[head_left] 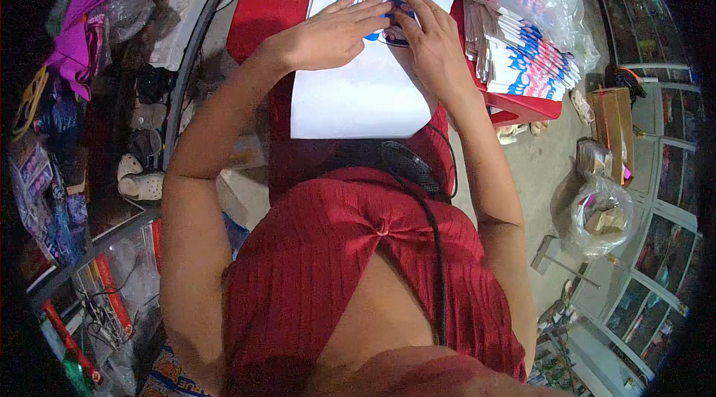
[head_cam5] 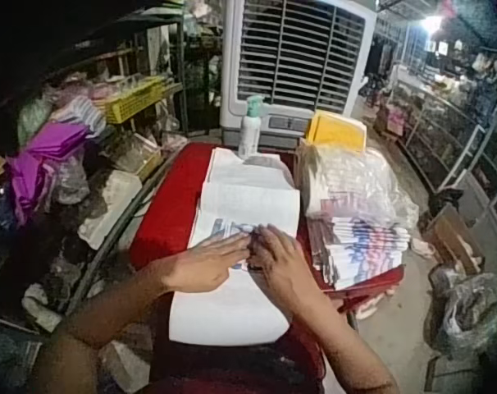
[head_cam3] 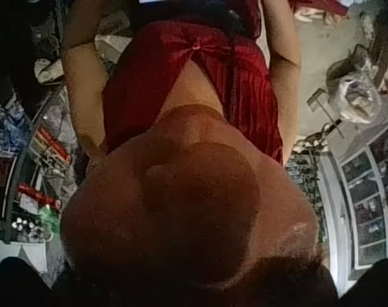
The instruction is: Sorting and organizing stacks of printed product labels or stickers.
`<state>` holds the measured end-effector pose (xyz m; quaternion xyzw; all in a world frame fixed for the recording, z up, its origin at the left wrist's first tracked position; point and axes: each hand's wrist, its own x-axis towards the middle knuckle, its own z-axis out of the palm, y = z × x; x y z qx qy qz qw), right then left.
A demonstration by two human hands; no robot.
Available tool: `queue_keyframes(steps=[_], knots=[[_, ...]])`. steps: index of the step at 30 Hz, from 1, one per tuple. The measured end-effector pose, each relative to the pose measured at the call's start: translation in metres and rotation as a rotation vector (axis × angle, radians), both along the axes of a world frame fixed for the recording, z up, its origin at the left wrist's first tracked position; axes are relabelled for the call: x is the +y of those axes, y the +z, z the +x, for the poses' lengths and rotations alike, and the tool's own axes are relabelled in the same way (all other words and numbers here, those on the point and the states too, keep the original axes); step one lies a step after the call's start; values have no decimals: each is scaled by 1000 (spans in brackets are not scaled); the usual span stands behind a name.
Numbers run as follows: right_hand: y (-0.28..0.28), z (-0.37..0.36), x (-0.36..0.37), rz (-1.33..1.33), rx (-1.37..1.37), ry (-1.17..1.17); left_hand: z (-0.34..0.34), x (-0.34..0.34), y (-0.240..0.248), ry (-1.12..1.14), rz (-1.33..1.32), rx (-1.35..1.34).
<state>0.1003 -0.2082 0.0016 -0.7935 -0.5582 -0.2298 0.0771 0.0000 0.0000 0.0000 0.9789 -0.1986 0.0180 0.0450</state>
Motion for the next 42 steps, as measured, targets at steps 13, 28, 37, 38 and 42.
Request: queue_keyframes(steps=[13, 28, 37, 38, 42], knots=[[-1, 5, -5, 105, 296, 81, 5, 21, -29, 123, -102, -202], [-8, 1, 10, 132, 277, 113, -9, 2, -9, 216, 79, -147], [-12, 10, 16, 62, 371, 67, 1, 6, -4, 175, -20, -46], [-12, 10, 13, 53, 410, 30, 0, 8, -5, 199, 14, -35], [-7, 14, -6, 35, 269, -82, -5, 17, -9, 270, -6, -88]])
